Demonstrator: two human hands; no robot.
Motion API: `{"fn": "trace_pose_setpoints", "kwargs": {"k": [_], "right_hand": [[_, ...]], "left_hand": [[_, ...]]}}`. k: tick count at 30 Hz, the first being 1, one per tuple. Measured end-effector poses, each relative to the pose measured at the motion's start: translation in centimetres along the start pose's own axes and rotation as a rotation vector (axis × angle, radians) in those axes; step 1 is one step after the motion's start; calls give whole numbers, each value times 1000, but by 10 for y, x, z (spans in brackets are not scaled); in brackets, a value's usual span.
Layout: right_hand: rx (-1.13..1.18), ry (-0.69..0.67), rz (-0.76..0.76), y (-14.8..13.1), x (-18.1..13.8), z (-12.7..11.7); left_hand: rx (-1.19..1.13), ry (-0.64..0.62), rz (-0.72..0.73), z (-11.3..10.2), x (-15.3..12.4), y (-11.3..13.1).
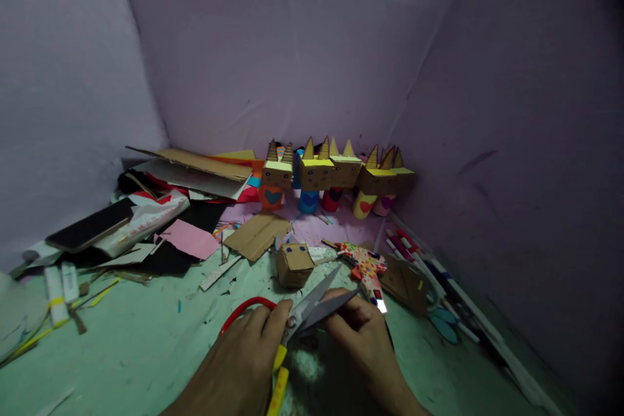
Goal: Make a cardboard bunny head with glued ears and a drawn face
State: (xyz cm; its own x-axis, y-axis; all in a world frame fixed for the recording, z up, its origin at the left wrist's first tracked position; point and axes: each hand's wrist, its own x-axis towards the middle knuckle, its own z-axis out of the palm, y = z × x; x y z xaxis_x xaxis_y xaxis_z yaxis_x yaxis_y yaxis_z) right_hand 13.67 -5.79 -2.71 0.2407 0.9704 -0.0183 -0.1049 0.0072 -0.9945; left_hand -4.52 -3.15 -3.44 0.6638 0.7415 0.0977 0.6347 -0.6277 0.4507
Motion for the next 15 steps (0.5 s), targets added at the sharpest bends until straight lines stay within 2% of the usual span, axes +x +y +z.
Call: {"fn": "trace_pose_setpoints", "kwargs": {"k": [15], "right_hand": [[-33,30,-51,2,1,3]], "left_hand": [[-59,1,-20,-7,1,7]]}}
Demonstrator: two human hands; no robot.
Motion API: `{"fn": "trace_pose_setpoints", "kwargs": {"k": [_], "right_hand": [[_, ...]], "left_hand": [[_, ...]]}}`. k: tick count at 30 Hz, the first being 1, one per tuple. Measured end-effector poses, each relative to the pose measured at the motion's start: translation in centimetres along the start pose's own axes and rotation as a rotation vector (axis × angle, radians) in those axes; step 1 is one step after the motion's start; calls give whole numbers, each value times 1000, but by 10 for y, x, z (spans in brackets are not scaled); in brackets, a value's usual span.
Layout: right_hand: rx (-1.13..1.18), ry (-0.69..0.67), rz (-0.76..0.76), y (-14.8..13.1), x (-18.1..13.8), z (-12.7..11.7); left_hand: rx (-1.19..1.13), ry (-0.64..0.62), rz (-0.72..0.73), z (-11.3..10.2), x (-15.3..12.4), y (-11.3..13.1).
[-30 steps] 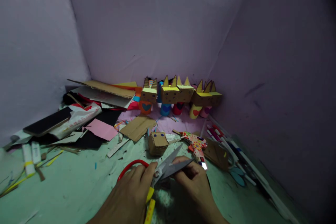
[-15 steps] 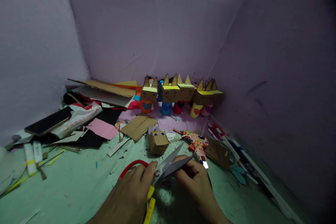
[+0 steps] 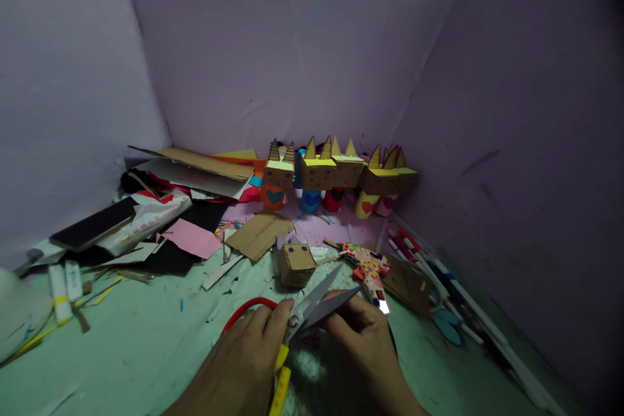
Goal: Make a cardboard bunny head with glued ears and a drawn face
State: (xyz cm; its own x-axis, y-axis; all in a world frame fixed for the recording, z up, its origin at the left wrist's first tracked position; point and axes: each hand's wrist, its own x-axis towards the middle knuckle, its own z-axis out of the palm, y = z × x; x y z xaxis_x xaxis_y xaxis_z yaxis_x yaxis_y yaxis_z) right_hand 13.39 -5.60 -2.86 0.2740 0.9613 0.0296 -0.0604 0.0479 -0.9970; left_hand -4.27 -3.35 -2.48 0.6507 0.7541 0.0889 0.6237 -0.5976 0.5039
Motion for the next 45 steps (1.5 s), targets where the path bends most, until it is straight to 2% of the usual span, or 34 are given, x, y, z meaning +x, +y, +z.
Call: {"fn": "trace_pose_setpoints", "kwargs": {"k": [6,11,17,22,25,32,40,45], "right_hand": [[-78,70,-21,1,-3,3],[-184,67,-51,5,-3,1],[-279,102,-146,5,-3,2],[-278,127,-240,3,-4,5],[-284,141,-285,3,-5,6],[-278,143,-339,6,-4,7],[-198,139,-363,22,-5,7],[-232,137,-390,20,-4,7]], "left_hand": [[15,15,3,1,-1,0],[43,12,32,4,-2,-5],[121,-51,-12,14,2,-10],[134,-115,-14,5,4,-4],[125,-102,-6,1,2,-1],[131,-33,29,7,-1,-7],[160,-78,-2,9,1,0],[163,-81,-20,8,1,5]]}}
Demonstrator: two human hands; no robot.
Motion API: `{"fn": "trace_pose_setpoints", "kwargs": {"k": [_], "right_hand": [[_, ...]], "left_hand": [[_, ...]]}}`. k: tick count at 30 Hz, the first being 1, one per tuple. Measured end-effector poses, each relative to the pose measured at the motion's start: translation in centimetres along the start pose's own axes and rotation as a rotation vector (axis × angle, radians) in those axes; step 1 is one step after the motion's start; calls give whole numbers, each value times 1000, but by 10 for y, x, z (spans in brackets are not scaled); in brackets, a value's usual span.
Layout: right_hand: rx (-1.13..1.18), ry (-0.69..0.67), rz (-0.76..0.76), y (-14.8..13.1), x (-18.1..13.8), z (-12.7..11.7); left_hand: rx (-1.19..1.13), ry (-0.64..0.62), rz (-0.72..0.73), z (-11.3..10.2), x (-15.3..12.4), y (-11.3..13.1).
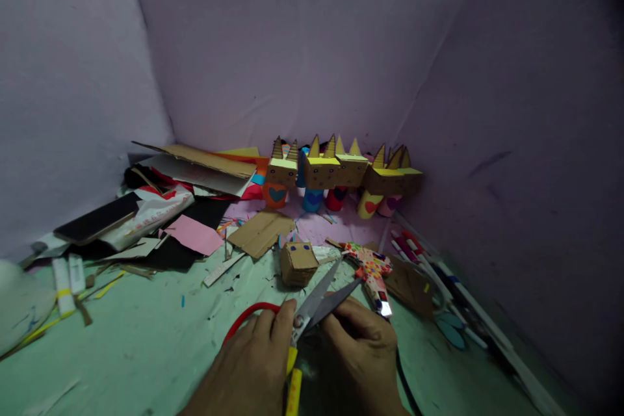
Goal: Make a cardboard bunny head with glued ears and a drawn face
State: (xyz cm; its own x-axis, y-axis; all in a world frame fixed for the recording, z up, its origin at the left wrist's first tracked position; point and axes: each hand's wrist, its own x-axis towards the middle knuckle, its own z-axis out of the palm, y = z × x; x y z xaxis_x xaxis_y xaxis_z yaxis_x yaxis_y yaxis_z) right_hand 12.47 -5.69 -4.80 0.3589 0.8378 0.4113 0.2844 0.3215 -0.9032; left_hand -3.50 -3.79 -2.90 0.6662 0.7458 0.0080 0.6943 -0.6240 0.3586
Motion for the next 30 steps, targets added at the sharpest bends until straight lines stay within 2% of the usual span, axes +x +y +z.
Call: {"fn": "trace_pose_setpoints", "kwargs": {"k": [5,12,17,24,30], "right_hand": [[14,24,-28,-4,1,2],[-12,29,-35,-6,3,2],[-22,36,-17,-10,4,2],[-20,13,4,-10,3,1],[-29,28,-33,-10,5,2]], "left_hand": [[1,9,-47,1,0,4],[23,10,-37,8,0,1],[22,98,-45,8,-2,4],[17,161,-22,8,-3,5],[-16,140,-19,6,-1,4]]}}
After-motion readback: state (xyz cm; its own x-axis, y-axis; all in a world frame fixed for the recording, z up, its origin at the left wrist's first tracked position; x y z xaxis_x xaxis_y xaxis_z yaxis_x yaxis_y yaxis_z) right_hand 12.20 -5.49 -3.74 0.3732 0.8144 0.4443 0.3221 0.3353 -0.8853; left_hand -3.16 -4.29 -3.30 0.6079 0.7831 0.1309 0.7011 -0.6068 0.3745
